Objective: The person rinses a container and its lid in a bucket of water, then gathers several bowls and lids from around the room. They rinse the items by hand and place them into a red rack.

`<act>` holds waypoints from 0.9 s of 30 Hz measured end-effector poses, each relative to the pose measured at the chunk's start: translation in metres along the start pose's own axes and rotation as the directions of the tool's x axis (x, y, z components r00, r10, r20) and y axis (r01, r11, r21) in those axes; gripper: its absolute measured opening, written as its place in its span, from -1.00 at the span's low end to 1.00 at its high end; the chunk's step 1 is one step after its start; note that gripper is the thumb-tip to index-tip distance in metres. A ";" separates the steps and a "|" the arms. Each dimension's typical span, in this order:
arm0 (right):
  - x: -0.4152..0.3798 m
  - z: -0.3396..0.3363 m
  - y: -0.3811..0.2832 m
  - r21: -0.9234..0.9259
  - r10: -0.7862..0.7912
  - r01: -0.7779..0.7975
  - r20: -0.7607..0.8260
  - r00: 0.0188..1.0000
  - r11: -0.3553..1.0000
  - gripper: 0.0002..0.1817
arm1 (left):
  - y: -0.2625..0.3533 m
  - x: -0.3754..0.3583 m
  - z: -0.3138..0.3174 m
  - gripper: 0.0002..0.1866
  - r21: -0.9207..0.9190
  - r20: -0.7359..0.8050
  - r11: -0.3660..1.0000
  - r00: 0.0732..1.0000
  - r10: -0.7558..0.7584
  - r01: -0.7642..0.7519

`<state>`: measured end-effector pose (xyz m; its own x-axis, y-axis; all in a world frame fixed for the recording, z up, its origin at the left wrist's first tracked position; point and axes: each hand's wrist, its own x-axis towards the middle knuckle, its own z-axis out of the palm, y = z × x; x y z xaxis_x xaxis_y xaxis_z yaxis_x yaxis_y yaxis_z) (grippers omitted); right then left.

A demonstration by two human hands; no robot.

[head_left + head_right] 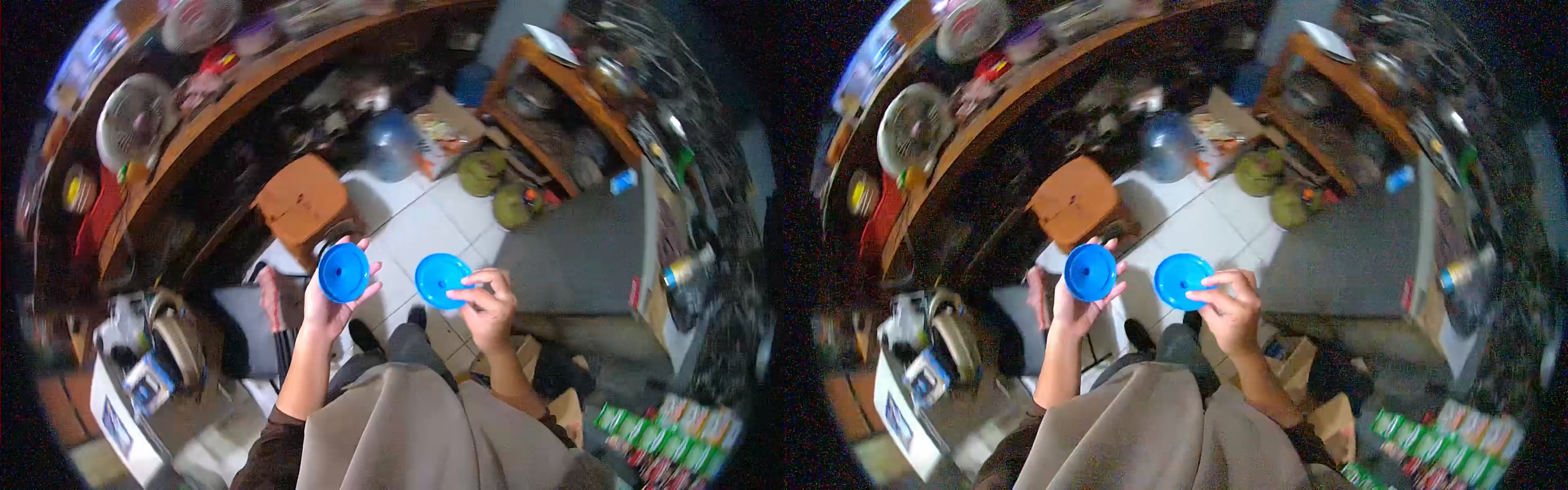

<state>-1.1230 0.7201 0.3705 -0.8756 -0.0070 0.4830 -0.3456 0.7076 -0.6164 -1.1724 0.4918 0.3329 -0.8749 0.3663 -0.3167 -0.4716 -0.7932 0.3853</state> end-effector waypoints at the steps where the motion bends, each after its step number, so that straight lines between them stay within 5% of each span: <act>1: 0.010 0.010 0.002 0.039 -0.014 0.011 0.081 0.997 0.999 -0.72 | 0.008 -0.002 -0.007 -0.56 -0.009 -0.022 1.000 1.000 0.016 -0.016; 3: 0.033 0.033 0.008 0.193 -0.051 0.012 0.201 0.978 0.981 -0.79 | 0.025 -0.012 -0.010 -0.50 -0.044 0.006 0.994 0.995 0.098 -0.098; 5: 0.044 0.057 0.014 0.272 0.052 -0.145 0.323 0.945 0.951 -0.84 | 0.036 -0.022 -0.014 -0.45 -0.102 -0.049 0.973 0.978 0.201 -0.205; 12: 0.071 0.144 0.048 0.410 -0.162 -0.123 0.594 0.788 0.904 -0.80 | 0.042 -0.049 -0.054 -0.37 -0.067 -0.253 0.818 0.803 0.540 -0.571; 14: 0.073 0.171 0.045 0.486 0.071 -0.466 0.632 0.772 0.739 -0.66 | 0.045 -0.054 -0.073 -0.38 -0.042 -0.328 0.774 0.740 0.587 -0.632; 17: 0.078 0.218 0.046 0.525 0.061 -0.541 0.679 0.731 0.657 -0.54 | 0.059 -0.067 -0.107 -0.38 0.042 -0.459 0.697 0.606 0.650 -0.716; 22: 0.127 0.302 -0.028 0.564 -0.237 -0.332 0.709 0.665 0.756 -0.92 | 0.124 -0.094 -0.158 -0.53 0.233 -0.608 0.596 0.363 0.706 -0.768; 25: 0.157 0.359 -0.104 0.576 -0.337 -0.327 0.756 0.561 0.749 -0.88 | 0.185 -0.108 -0.167 -0.61 0.341 -0.668 0.572 0.236 0.706 -0.746; 27: 0.168 0.399 -0.153 0.644 -0.462 -0.187 0.693 0.553 0.742 -0.88 | 0.232 -0.119 -0.176 -0.63 0.352 -0.619 0.513 0.217 0.755 -0.783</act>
<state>-1.3522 0.3286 0.2976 -0.5585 -0.8206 0.1209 -0.3100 0.0713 -0.9481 -1.1584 0.1784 0.3073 -0.4778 -0.8203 -0.3144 0.4042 -0.5230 0.7504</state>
